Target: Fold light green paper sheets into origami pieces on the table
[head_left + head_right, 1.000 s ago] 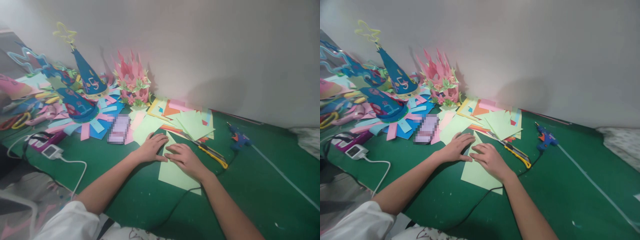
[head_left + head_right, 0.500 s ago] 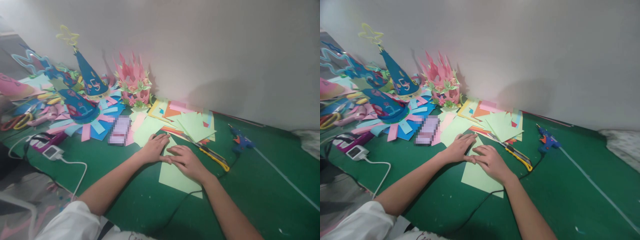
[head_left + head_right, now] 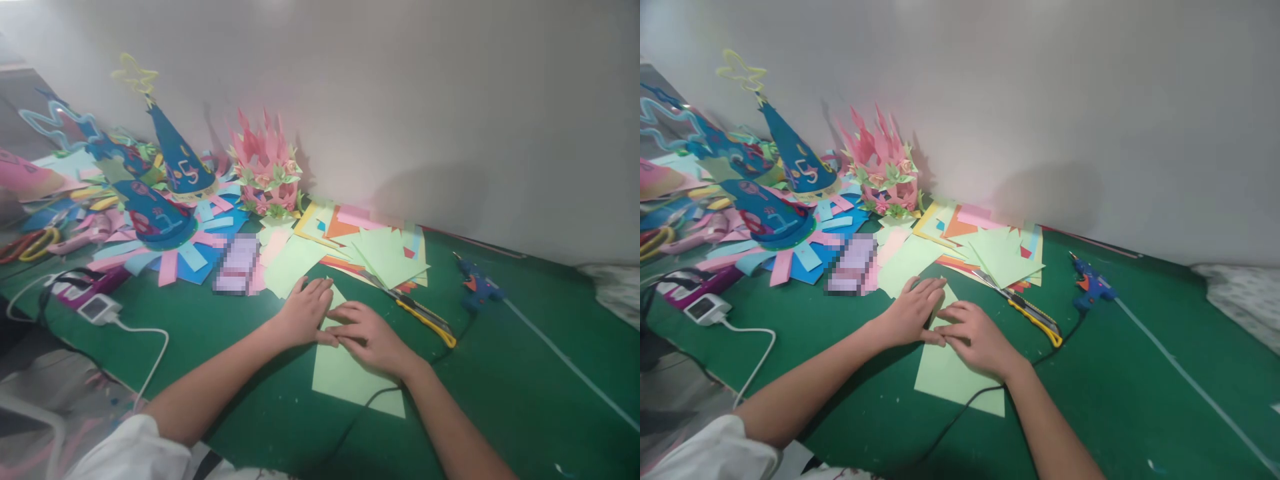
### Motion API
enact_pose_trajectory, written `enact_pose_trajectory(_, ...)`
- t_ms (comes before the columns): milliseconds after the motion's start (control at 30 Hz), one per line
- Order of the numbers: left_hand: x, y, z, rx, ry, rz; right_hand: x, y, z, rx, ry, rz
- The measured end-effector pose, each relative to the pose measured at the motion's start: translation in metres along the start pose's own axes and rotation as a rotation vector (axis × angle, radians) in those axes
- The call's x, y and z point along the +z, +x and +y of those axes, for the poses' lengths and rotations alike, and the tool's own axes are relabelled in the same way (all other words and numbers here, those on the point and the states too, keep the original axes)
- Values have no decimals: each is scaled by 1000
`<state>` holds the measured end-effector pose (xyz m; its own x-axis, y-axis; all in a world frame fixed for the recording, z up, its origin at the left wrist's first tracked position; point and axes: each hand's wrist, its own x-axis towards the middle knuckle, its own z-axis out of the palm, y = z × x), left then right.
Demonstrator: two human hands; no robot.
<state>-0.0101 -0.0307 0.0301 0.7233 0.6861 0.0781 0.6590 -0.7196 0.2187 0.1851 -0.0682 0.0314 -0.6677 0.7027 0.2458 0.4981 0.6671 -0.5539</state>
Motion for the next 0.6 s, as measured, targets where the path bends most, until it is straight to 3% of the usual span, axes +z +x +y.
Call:
enact_pose_trajectory(67,-1,-5,5,-4,45,-17,-1,0,0,11,57,-5)
enact_pose_trajectory(233,2,-8,7,0,94,-68,-1,5,13,186,13,185)
enact_pose_trajectory(600,1,-6,11,-81,88,-6,2,35,20,251,-132,195)
